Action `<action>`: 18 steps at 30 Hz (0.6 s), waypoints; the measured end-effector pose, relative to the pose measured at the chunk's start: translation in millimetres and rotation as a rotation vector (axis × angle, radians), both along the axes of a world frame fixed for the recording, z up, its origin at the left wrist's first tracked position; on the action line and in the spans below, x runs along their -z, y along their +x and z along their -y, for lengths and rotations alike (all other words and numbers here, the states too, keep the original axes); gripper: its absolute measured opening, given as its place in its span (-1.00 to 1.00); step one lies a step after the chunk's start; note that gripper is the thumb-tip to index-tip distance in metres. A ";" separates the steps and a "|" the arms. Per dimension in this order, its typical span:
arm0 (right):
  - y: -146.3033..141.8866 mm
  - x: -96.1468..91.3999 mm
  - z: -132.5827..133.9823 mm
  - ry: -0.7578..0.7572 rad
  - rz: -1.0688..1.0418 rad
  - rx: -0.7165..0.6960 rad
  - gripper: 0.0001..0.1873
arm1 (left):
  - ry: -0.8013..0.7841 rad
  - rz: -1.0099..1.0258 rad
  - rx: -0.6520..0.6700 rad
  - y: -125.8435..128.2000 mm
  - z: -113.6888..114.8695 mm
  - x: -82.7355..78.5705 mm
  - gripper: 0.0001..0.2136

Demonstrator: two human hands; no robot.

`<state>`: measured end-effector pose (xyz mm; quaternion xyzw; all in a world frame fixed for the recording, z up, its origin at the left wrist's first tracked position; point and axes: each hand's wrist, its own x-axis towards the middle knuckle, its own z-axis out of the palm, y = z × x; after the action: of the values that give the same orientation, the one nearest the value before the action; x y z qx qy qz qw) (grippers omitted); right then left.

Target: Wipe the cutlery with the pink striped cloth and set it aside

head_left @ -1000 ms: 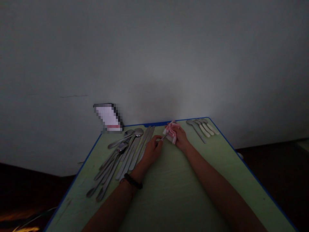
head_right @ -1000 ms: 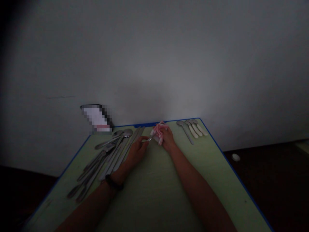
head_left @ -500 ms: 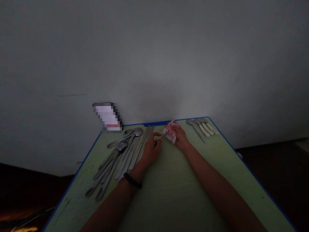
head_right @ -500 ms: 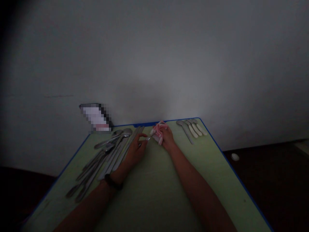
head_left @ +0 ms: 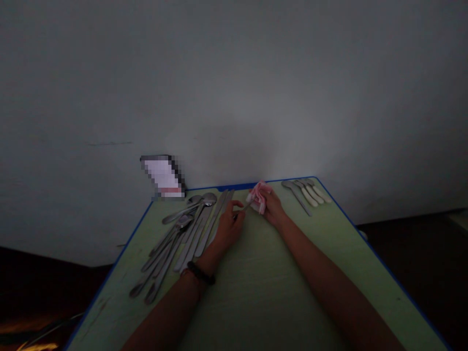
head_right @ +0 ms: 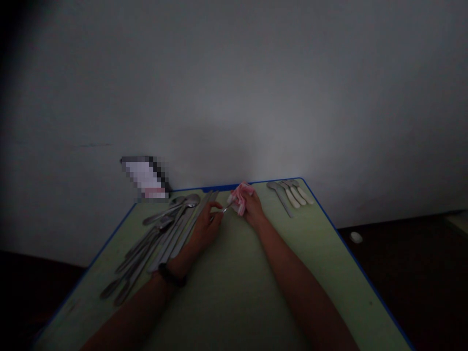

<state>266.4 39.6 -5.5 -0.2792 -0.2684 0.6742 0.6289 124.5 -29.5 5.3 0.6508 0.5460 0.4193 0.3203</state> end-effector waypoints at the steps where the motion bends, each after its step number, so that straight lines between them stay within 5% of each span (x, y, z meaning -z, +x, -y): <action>1: 0.0 0.1 0.0 0.001 0.007 0.002 -0.79 | 0.004 -0.006 -0.001 -0.1 0.0 0.5 -0.81; 18: -0.1 0.1 0.4 -0.050 -0.012 0.011 -0.82 | -0.012 -0.021 0.029 0.7 2.5 -3.9 -0.80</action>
<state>266.3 39.2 -5.6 -0.2924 -0.2461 0.6791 0.6268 125.2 -32.0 9.1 0.6612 0.5424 0.4043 0.3243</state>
